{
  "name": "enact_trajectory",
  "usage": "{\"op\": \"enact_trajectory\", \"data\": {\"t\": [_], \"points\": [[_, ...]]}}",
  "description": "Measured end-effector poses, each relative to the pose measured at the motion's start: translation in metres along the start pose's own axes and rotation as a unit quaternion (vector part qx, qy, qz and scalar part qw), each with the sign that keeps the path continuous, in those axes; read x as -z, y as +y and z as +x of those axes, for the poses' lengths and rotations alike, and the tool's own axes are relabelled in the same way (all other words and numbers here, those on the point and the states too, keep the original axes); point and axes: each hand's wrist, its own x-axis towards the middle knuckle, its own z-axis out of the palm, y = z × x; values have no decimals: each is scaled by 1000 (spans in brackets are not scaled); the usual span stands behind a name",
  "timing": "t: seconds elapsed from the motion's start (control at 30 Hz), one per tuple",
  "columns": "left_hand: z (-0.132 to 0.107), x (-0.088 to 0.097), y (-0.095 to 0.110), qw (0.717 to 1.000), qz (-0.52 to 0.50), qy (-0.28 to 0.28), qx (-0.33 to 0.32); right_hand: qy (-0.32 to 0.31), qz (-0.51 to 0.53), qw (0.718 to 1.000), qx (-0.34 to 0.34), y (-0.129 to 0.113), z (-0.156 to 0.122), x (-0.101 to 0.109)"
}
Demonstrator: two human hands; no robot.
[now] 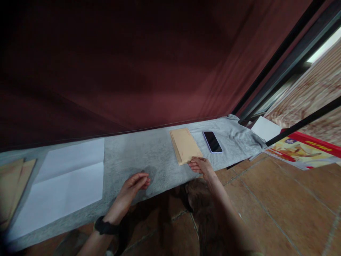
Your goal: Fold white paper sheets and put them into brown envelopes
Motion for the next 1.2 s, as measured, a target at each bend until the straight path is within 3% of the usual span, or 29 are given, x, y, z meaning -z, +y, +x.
{"op": "enact_trajectory", "data": {"t": [0.37, 0.57, 0.73, 0.87, 0.97, 1.07, 1.2], "points": [[2, 1, -3, 1000, -3, 0, -3, -20, 9, 999, -24, 0, -3, 1], [2, 5, -6, 998, 30, 18, -43, -186, -7, 982, -4, 0, -13, -12], [8, 20, -2, 976, 146, 99, -129, -271, -24, 962, 7, -1, -20, -38], [11, 52, 9, 942, 204, 203, -169, -281, -11, 959, 29, 0, -19, -60], [9, 92, 20, 910, 237, 293, -170, -291, 6, 956, 43, 3, -18, -80], [2, 138, 29, 843, 335, 408, -102, -312, 10, 949, 43, 7, -23, -105], [-12, 182, 31, 775, 439, 454, 33, -353, 5, 935, 39, 16, -33, -142]]}}
